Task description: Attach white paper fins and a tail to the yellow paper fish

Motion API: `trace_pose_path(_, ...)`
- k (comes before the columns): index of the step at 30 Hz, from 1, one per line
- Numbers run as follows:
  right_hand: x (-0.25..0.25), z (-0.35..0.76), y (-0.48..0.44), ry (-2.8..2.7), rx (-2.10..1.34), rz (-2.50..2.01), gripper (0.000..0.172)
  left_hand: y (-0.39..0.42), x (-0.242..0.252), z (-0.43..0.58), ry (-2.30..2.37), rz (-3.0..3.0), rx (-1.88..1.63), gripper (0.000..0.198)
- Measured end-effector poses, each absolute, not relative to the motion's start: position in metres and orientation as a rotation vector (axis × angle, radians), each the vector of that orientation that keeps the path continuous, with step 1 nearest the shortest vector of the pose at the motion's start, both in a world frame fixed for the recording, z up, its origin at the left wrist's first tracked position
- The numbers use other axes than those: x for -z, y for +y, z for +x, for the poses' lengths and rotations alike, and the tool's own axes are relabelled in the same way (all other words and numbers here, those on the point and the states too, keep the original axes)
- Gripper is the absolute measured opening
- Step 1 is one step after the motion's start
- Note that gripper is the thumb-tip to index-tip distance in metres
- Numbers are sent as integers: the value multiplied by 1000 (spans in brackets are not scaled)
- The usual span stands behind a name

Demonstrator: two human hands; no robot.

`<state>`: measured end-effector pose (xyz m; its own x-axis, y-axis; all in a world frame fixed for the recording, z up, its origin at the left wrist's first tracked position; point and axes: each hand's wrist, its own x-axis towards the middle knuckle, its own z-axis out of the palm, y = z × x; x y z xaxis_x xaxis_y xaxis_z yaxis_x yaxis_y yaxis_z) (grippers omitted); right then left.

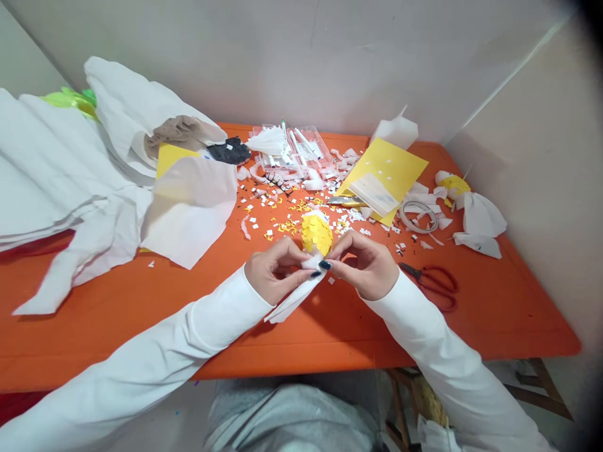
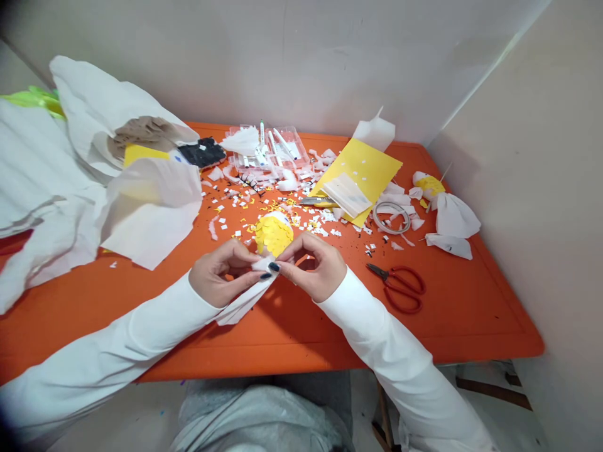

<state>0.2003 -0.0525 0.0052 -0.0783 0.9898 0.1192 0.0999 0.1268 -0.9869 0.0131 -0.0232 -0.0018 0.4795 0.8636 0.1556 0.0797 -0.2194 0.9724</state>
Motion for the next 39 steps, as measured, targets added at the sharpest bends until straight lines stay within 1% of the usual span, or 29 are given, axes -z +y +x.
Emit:
trace_pose_path(3,-2,195,-51,-1213,-1253,-1078,37,-22,4,12,834,1695,-924,19)
trace_pose_path(5,0,191,-50,-1101,-1367,-1029,44,-21,7,10,861,1794,-962,18)
trace_pose_path(8,5,186,-50,-971,-1479,-998,49,-20,10,8,856,1943,-1022,16)
trace_pose_path(12,9,182,-48,-865,-1514,-989,53,-19,12,6,852,2075,-1138,14)
trace_pose_path(16,9,179,-46,-867,-1595,-955,53,-20,11,5,860,2091,-1201,13)
trace_pose_path(21,9,177,-44,-884,-1607,-933,56,-20,10,4,858,2075,-1198,13)
trace_pose_path(26,12,175,-43,-906,-1587,-962,56,-20,11,3,875,2063,-1140,11)
trace_pose_path(32,14,177,-44,-905,-1612,-940,55,-21,14,6,869,1842,-1068,18)
trace_pose_path(39,13,177,-45,-927,-1592,-982,56,-22,16,4,882,1900,-1066,17)
